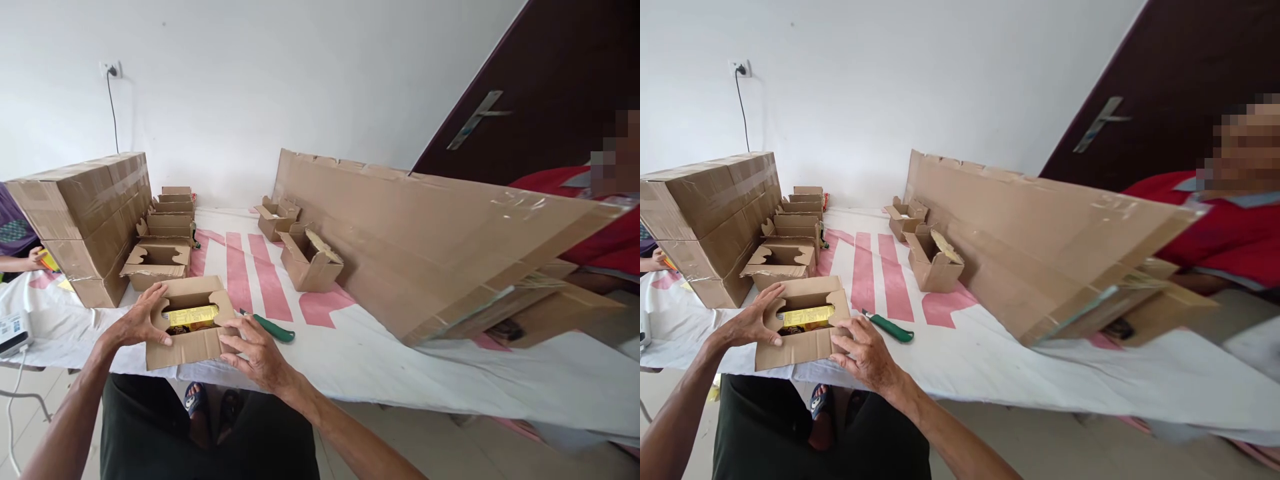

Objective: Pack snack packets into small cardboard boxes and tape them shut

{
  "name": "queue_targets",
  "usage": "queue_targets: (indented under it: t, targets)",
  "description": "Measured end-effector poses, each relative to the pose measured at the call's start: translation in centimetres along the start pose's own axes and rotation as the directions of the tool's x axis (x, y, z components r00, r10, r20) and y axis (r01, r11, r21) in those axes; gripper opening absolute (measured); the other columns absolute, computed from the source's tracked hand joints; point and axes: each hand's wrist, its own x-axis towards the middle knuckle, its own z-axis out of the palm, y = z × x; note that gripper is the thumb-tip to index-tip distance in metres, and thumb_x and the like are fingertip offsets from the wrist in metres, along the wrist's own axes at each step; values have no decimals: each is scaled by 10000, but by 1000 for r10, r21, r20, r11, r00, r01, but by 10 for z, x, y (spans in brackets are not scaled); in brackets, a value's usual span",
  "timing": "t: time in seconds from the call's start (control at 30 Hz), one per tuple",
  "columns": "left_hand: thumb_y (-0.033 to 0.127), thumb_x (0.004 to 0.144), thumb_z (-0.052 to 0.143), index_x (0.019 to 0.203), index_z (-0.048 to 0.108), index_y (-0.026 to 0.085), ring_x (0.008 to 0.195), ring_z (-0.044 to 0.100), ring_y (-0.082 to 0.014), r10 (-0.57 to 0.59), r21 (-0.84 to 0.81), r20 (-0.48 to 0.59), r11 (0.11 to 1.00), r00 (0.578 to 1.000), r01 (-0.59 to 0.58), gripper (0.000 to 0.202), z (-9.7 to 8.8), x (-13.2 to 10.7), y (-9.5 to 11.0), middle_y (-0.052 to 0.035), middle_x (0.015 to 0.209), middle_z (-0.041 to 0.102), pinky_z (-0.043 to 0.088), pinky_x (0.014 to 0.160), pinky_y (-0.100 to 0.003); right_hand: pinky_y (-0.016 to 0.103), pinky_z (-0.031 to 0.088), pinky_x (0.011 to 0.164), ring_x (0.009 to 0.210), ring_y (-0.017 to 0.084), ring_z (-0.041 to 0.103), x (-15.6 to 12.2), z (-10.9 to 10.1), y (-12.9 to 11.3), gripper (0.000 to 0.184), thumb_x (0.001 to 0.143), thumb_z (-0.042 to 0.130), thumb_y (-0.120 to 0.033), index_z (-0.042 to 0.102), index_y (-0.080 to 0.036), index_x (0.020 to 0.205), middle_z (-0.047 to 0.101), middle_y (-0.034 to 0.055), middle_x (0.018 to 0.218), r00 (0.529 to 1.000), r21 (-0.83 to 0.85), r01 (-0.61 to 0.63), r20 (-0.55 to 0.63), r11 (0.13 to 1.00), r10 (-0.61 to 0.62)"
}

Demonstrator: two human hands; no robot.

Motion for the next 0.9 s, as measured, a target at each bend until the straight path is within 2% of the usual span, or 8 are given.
queue_targets:
  t: [0.1, 0.27, 0.4, 0.5, 0.63, 0.77, 0.83, 0.9]
  targets:
    - [723, 651, 947, 1729, 343, 272, 1637, 351, -452, 12, -36, 45, 999, 999, -10, 1316, -2, -1, -4, -212, 1776, 341, 371, 1300, -646, 540, 612, 1028, 1138, 316, 689, 3, -1, -1, 302, 938, 821, -286, 751, -239, 1228, 721, 135, 1250, 1000, 18, -25, 8, 1000, 25]
    - [727, 647, 941, 1719, 349, 267, 1612, 398, -428, 25, -25, 39, 999, 999, -24, 1308, -2, -5, -1, -186, 1741, 390, 397, 1303, -591, 559, 606, 1093, 1293, 347, 659, 15, -8, 0, 649, 846, 911, -275, 640, -256, 1436, 667, 144, 1386, 991, 48, -109, 86, 993, 105]
    - [680, 662, 949, 1694, 395, 272, 1520, 512, -422, 11, 0, 17, 1000, 1000, -11, 1241, -1, -7, 4, -171, 1645, 508, 448, 1261, -599, 589, 598, 1111, 1334, 369, 639, 23, -7, 3, 758, 783, 966, -258, 614, -259, 1454, 638, 157, 1450, 985, 7, -101, 144, 995, 99]
    - [674, 661, 953, 1685, 412, 261, 1495, 523, -429, -9, 25, 12, 1000, 1000, 8, 1229, 0, -11, 10, -175, 1600, 547, 437, 1257, -628, 616, 597, 1101, 1312, 392, 643, 23, -3, 5, 824, 738, 1006, -280, 606, -251, 1458, 647, 169, 1448, 985, -31, -78, 150, 996, 82]
    - [672, 661, 956, 1676, 430, 280, 1537, 465, -448, 8, 73, -15, 997, 1000, -6, 1209, 2, -16, 15, -176, 1619, 532, 399, 1272, -658, 613, 601, 1091, 1287, 390, 650, 20, -2, 6, 823, 726, 1011, -290, 622, -255, 1451, 662, 162, 1428, 986, -26, -78, 148, 997, 81]
    - [667, 624, 980, 1687, 412, 285, 1556, 466, -434, 37, 34, -7, 999, 999, -37, 1264, 2, -15, 11, -176, 1681, 457, 440, 1274, -591, 576, 585, 1123, 1328, 364, 634, 24, -11, 8, 789, 747, 996, -355, 639, -261, 1445, 648, 145, 1444, 976, 55, -113, 195, 992, 100]
    - [665, 620, 981, 1682, 418, 288, 1534, 502, -416, 38, 15, 1, 999, 999, -38, 1260, 2, -13, 9, -165, 1660, 478, 461, 1265, -566, 537, 571, 1141, 1358, 342, 618, 32, -16, 10, 741, 810, 949, -416, 626, -254, 1458, 634, 138, 1460, 967, 123, -146, 229, 982, 115]
    - [657, 623, 981, 1667, 440, 290, 1506, 534, -408, 33, 9, 2, 999, 999, -33, 1232, 2, -11, 7, -155, 1625, 519, 469, 1258, -567, 500, 552, 1149, 1366, 309, 606, 46, -19, 12, 611, 924, 838, -416, 608, -246, 1464, 631, 128, 1450, 960, 163, -203, 230, 966, 163]
